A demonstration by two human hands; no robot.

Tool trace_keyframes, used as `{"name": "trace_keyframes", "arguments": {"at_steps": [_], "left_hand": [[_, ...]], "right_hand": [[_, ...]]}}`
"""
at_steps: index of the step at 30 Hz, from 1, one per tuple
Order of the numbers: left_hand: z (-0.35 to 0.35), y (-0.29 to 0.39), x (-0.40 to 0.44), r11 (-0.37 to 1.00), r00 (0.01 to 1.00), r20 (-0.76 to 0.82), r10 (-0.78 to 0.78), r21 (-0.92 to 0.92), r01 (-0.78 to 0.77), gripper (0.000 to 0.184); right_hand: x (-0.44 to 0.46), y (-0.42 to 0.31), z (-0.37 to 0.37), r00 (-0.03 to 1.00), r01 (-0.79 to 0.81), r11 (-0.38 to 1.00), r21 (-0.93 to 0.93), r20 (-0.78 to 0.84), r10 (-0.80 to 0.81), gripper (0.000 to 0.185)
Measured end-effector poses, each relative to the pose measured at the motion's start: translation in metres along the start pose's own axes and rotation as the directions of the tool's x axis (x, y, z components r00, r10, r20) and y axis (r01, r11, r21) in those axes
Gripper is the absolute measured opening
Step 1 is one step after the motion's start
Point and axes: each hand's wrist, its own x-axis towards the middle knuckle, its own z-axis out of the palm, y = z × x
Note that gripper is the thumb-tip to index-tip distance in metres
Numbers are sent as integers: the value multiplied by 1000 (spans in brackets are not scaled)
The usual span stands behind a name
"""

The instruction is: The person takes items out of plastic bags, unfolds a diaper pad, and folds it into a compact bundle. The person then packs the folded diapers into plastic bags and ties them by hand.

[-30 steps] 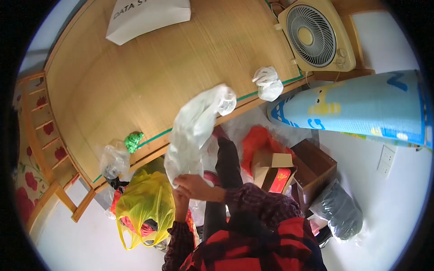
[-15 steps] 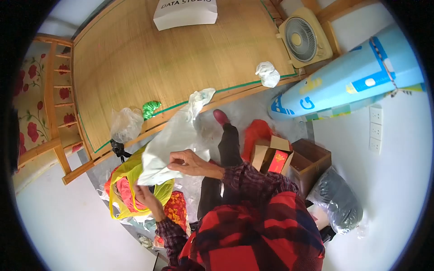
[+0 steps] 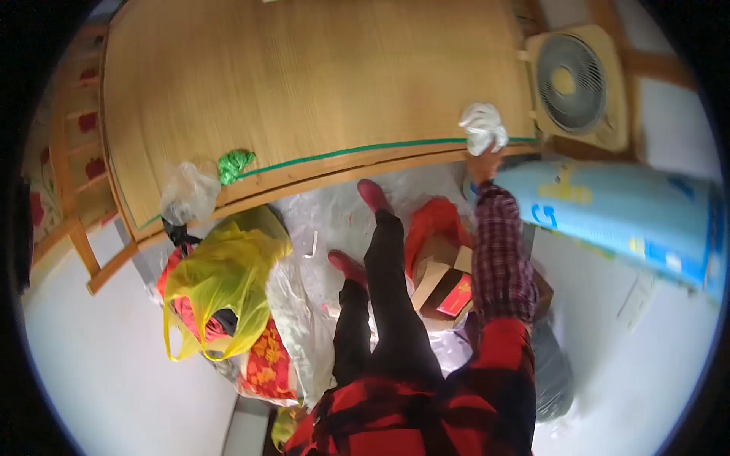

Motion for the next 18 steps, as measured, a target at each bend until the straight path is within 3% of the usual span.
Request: {"name": "trace_keyframes", "arguments": {"at_steps": [1,2,7,8,9,10,11,12,13,14,15,17,18], "left_hand": [[3,-5,-4,999,1000,-4,-29,35,29,37],[7,-7,-8,997,999,-10,-52,62,53,36],[26,-27,-31,983,999,22,-29,181,25,30],[24,-33,-31,990,999,18,-46,135,43,29],[32,-23,-32,898,970,13,-244,-375,231,29],[48,-12,-35,941,988,-20,-155,-308,141,29],[51,-23,-35,954,995,-37,-93,-290,79,30],[53,-34,-34,962,998,-55,-32,-272,16,30],[38,-74,-28,944,960,-14,278,186,-271,27],[31,-101,-25,647,846,146,513,582,-493,25],[34,-106,-25,654,835,134,534,561,-508,25],[44,-107,-23,629,813,54,580,604,-489,26],[46,-135,-15,880,909,-98,405,311,-359,29]], "right_hand": [[48,45,34,993,108,985,-138,-20,-112,109],[66,40,29,988,155,978,-141,13,-155,97],[75,-2,47,848,470,883,22,267,-458,41],[62,-7,49,818,516,855,44,269,-508,31],[56,1,79,819,555,829,-73,220,-529,23],[23,-24,76,726,679,728,100,63,-685,21],[-4,-54,79,765,582,796,168,218,-606,25],[-24,-59,108,671,652,680,335,160,-724,29],[-80,-127,65,732,451,823,346,383,-563,30],[-121,-159,54,665,493,683,539,273,-695,27],[-155,-180,64,644,388,635,669,296,-705,24],[-231,-261,15,590,85,668,740,502,-632,24],[-260,-294,3,555,59,642,764,509,-657,27]]}}
